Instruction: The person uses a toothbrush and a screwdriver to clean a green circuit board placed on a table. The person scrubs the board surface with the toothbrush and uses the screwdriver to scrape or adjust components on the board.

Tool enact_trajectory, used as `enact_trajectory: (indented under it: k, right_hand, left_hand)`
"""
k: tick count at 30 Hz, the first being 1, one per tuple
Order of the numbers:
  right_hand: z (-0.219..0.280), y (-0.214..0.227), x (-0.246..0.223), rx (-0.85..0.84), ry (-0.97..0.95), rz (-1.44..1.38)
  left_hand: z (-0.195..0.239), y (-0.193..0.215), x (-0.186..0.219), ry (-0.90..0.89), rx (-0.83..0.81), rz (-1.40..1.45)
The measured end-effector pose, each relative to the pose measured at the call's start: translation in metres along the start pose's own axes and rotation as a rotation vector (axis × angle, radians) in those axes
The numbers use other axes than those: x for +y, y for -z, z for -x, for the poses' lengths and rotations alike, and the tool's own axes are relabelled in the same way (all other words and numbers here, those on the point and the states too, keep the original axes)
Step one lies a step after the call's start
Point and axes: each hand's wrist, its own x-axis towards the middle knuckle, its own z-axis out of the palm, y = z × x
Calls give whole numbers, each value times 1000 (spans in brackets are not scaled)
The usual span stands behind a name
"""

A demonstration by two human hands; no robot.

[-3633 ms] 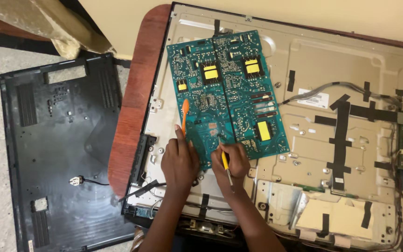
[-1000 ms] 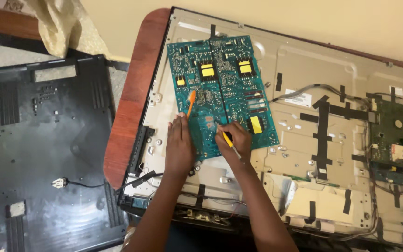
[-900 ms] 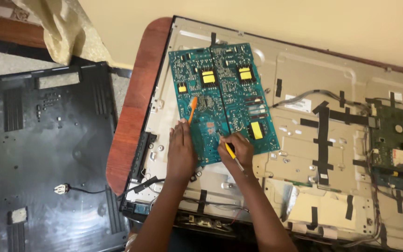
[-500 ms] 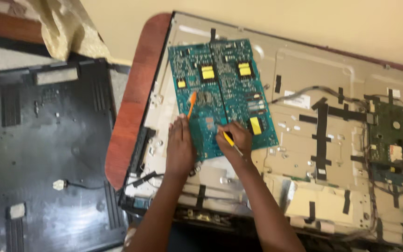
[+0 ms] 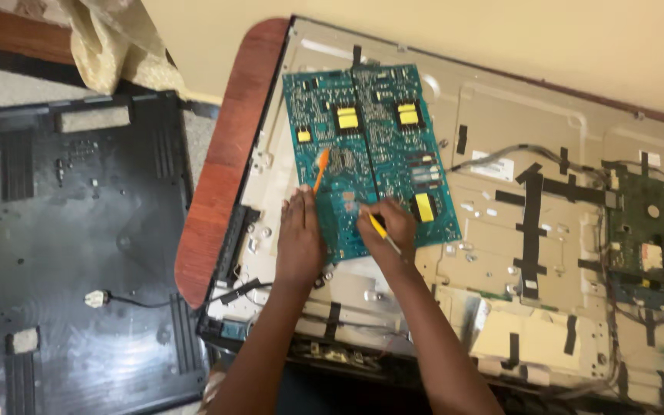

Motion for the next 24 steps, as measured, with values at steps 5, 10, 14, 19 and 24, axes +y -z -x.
enact_trajectory:
  k: [5, 10, 14, 19, 24]
  right_hand:
    - [-5, -1, -7, 12, 51, 144]
    - [4, -1, -5, -52, 69, 1]
    - [2, -6, -12, 38, 67, 183]
    - [9, -7, -17, 36, -4, 108]
    - [15, -11, -18, 68, -54, 45]
  left_hand:
    - [-10, 3, -1, -9, 12, -8]
    - [2, 0, 1, -1, -10, -3]
    - [-8, 0, -2, -3, 6, -8]
    - [-9, -3, -2, -18, 18, -34]
    - [0, -3, -1, 1, -7, -3]
